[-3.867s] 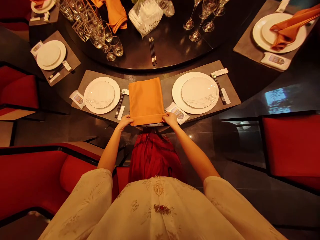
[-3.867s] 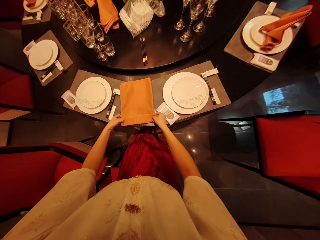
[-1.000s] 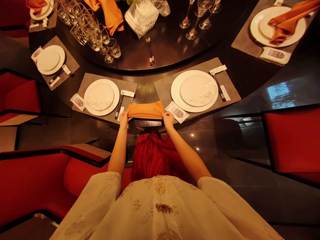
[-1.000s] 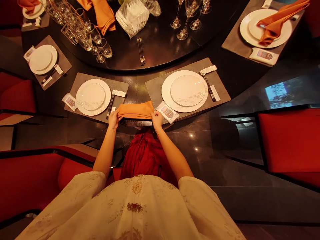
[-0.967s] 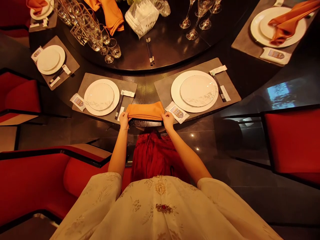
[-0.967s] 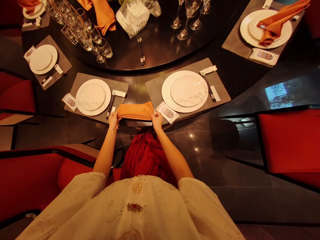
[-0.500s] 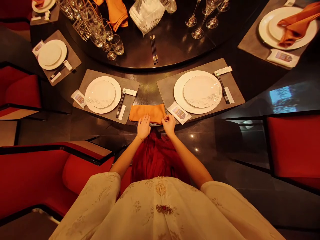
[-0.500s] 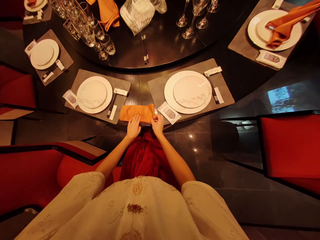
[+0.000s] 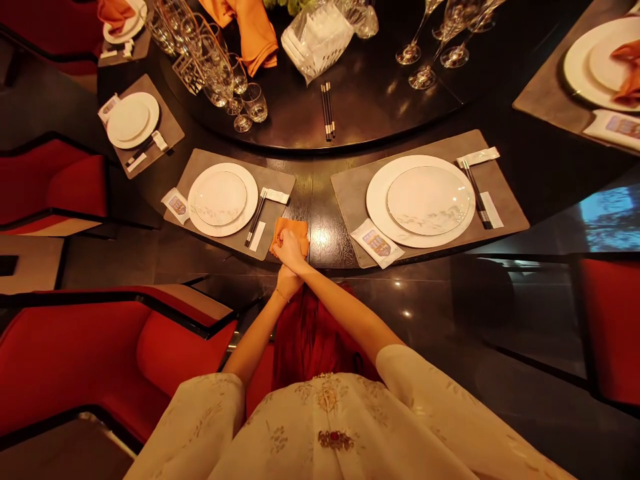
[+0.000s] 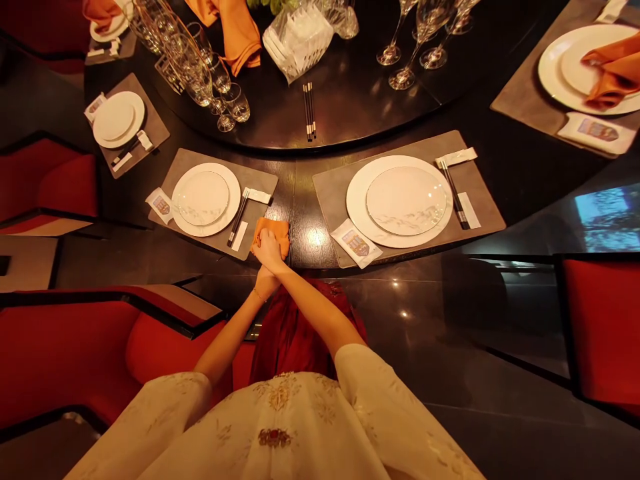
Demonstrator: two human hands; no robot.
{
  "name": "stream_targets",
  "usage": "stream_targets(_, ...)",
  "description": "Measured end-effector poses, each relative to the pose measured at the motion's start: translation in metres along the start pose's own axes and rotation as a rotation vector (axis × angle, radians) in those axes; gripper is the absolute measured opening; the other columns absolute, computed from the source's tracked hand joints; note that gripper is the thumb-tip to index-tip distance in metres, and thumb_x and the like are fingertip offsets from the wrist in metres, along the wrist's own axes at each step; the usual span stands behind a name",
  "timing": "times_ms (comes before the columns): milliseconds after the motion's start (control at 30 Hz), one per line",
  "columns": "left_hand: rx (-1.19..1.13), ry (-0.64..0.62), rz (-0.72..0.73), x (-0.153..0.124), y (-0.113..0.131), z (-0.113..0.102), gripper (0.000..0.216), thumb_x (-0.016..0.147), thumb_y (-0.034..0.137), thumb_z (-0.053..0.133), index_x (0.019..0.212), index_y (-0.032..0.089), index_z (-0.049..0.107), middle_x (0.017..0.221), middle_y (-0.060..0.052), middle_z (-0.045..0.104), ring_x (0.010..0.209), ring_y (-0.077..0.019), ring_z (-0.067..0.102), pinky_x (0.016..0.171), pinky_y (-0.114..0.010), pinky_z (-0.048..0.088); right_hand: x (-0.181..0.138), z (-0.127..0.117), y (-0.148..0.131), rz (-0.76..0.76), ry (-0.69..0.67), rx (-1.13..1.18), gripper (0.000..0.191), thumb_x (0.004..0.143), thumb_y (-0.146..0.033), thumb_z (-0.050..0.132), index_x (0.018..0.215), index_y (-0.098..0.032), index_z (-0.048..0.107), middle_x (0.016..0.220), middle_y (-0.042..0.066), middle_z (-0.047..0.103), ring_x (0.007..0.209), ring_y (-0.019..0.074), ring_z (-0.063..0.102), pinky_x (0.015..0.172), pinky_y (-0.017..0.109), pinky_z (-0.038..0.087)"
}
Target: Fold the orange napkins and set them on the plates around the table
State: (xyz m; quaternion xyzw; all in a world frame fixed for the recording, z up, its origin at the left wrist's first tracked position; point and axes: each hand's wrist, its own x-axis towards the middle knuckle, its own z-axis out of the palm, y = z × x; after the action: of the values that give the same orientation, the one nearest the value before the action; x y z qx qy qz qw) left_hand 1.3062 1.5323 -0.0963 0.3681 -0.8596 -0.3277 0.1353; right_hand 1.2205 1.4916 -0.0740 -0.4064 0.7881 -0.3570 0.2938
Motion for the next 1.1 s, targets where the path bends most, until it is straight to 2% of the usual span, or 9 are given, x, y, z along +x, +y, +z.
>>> stream_targets(200, 0.18, 0.288, -0.295, 0.01, 0.0, -0.052, 0.04, 0.081, 0.032, 0.053, 0.117, 0.014, 0.055, 0.112, -0.015, 0.06, 0.109, -0.0268, 0.054, 0.094, -0.038, 0.041, 0.006, -0.015, 0.015, 0.158, -0.201, 0.368, 0.011, 0.082, -0.032, 0.045, 0.082, -0.021, 0.045, 0.073, -0.003, 0.056, 0.068, 0.0121, 0.055, 0.069, 0.026, 0.044)
stream_targets(267, 0.172, 0.203, -0.375, 0.026, -0.004, -0.059, 0.042, 0.082, 0.038, 0.053, 0.116, 0.013, 0.055, 0.109, -0.015, 0.062, 0.104, -0.0274, 0.056, 0.09, -0.037, 0.044, 0.002, -0.027, 0.025, 0.181, -0.185, 0.421, 0.01, 0.082, -0.028, 0.044, 0.08, -0.02, 0.049, 0.075, -0.001, 0.058, 0.069, 0.0118, 0.057, 0.071, 0.026, 0.046)
stream_targets(400, 0.12, 0.099, -0.55, 0.045, -0.008, -0.052, 0.035, 0.083, 0.04, 0.048, 0.1, 0.013, 0.064, 0.094, -0.016, 0.067, 0.092, -0.0292, 0.062, 0.082, -0.038, 0.046, -0.015, -0.051, 0.051, 0.319, 0.112, 0.249, 0.017, 0.071, -0.029, 0.061, 0.081, -0.017, 0.055, 0.088, 0.006, 0.062, 0.083, 0.0164, 0.058, 0.083, 0.031, 0.046)
stream_targets(600, -0.481, -0.056, -0.668, 0.037, -0.001, -0.03, 0.041, 0.078, 0.041, 0.053, 0.103, 0.01, 0.063, 0.105, -0.014, 0.066, 0.1, -0.0275, 0.061, 0.088, -0.037, 0.046, -0.022, -0.078, 0.062, 0.5, -0.295, 0.89, 0.042, 0.056, -0.02, 0.072, 0.095, -0.015, 0.059, 0.093, 0.004, 0.067, 0.083, 0.0152, 0.062, 0.081, 0.028, 0.05)
stream_targets(700, -0.969, -0.227, -0.553, 0.036, 0.0, -0.029, 0.051, 0.075, 0.036, 0.051, 0.12, 0.011, 0.052, 0.122, -0.012, 0.058, 0.109, -0.0232, 0.057, 0.092, -0.034, 0.046, -0.027, -0.095, 0.06, 0.435, -0.498, 1.086, 0.044, 0.054, -0.02, 0.073, 0.096, -0.015, 0.06, 0.093, 0.006, 0.068, 0.084, 0.0176, 0.063, 0.079, 0.029, 0.052)
stream_targets(800, -1.006, -0.296, -0.409, 0.044, 0.003, -0.033, 0.055, 0.074, 0.03, 0.049, 0.126, 0.012, 0.044, 0.125, -0.013, 0.056, 0.11, -0.0214, 0.057, 0.092, -0.034, 0.047, -0.034, -0.105, 0.063, 0.316, -0.5, 1.099, 0.046, 0.057, -0.024, 0.073, 0.099, -0.015, 0.059, 0.095, 0.007, 0.067, 0.089, 0.019, 0.063, 0.084, 0.032, 0.052)
stream_targets(967, -0.279, -0.082, -0.069, 0.064, 0.009, -0.044, 0.041, 0.074, 0.024, 0.056, 0.113, 0.014, 0.049, 0.106, -0.011, 0.059, 0.101, -0.0227, 0.056, 0.088, -0.037, 0.047, -0.031, -0.11, 0.076, 0.1, -0.138, 0.59, 0.055, 0.063, -0.027, 0.07, 0.114, -0.014, 0.053, 0.111, 0.011, 0.061, 0.105, 0.022, 0.056, 0.096, 0.04, 0.044)
stream_targets(1033, 0.04, -0.07, 0.112, 0.068, 0.006, -0.046, 0.027, 0.075, 0.021, 0.056, 0.101, 0.015, 0.054, 0.101, -0.012, 0.058, 0.1, -0.0249, 0.054, 0.089, -0.04, 0.044, -0.029, -0.113, 0.082, -0.09, 0.083, 0.282, 0.056, 0.069, -0.025, 0.065, 0.122, -0.015, 0.05, 0.125, 0.014, 0.052, 0.118, 0.0247, 0.047, 0.102, 0.044, 0.036)
stream_targets(1100, 0.252, -0.104, 0.239, 0.067, -0.001, -0.043, 0.016, 0.08, 0.017, 0.05, 0.094, 0.016, 0.057, 0.1, -0.014, 0.058, 0.1, -0.0258, 0.052, 0.089, -0.041, 0.042, -0.029, -0.115, 0.09, -0.322, 0.148, 0.042, 0.048, 0.076, -0.023, 0.058, 0.124, -0.018, 0.051, 0.135, 0.014, 0.043, 0.126, 0.0252, 0.036, 0.106, 0.046, 0.03)
